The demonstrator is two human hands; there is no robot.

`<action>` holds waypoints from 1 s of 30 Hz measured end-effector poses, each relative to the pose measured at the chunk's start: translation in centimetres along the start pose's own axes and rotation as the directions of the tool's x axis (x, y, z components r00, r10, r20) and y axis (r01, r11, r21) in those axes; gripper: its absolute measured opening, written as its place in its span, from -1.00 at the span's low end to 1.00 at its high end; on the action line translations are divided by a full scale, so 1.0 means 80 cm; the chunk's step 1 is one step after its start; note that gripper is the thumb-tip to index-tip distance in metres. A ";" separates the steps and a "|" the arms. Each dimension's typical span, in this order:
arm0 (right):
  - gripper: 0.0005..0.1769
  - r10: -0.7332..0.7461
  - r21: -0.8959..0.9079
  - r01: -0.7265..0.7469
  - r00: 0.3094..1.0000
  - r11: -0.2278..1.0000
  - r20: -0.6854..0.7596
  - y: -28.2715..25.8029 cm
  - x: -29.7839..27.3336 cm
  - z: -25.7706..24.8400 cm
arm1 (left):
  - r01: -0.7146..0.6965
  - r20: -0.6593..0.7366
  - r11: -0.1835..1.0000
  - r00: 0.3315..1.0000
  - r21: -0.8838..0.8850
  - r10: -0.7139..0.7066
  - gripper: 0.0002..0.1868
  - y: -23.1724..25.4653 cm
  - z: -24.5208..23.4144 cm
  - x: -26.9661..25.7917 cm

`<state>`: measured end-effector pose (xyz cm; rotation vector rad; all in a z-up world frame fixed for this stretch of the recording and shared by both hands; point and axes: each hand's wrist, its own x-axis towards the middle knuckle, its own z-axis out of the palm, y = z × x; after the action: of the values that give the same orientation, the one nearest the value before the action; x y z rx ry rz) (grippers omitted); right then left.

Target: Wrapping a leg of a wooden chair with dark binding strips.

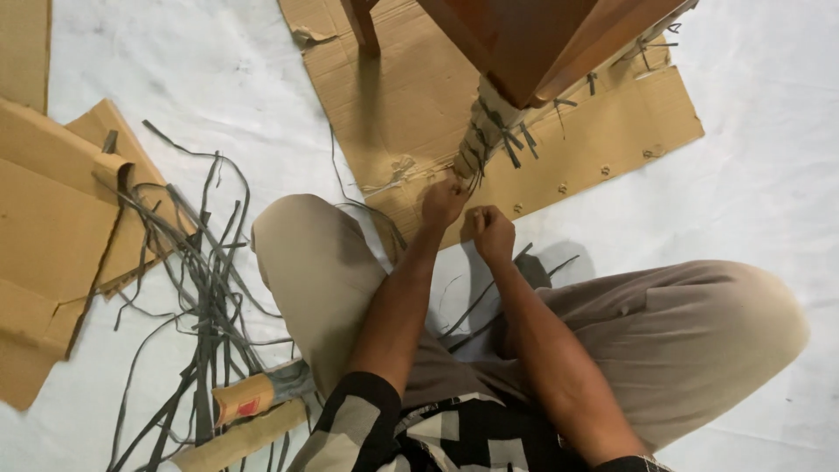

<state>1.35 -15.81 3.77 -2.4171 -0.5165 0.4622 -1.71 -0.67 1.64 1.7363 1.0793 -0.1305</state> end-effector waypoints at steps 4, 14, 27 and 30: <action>-0.71 0.077 -0.075 -0.067 0.986 0.995 0.145 0.011 -0.001 0.010 | -0.096 -0.079 0.993 0.992 0.073 0.102 -0.72 -0.036 0.005 0.010; -0.69 0.150 -0.063 -0.136 0.915 0.989 0.375 0.043 -0.003 0.061 | 0.150 -0.273 0.986 0.948 -0.071 -0.164 -0.69 -0.049 -0.059 -0.036; -0.69 0.063 -0.084 -0.032 0.915 0.996 0.398 0.030 -0.011 0.090 | 0.270 -0.529 0.962 0.814 -0.021 -0.240 -0.67 -0.122 -0.031 -0.093; -0.70 0.021 -0.006 -0.020 0.916 1.000 0.401 0.017 -0.017 0.089 | 0.305 -0.545 0.941 0.769 -0.146 -0.334 -0.73 -0.150 -0.022 -0.075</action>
<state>-2.64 -13.96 -2.15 -2.3344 -0.6640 0.9790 -14.42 -2.14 -2.71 1.5627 1.8022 0.2174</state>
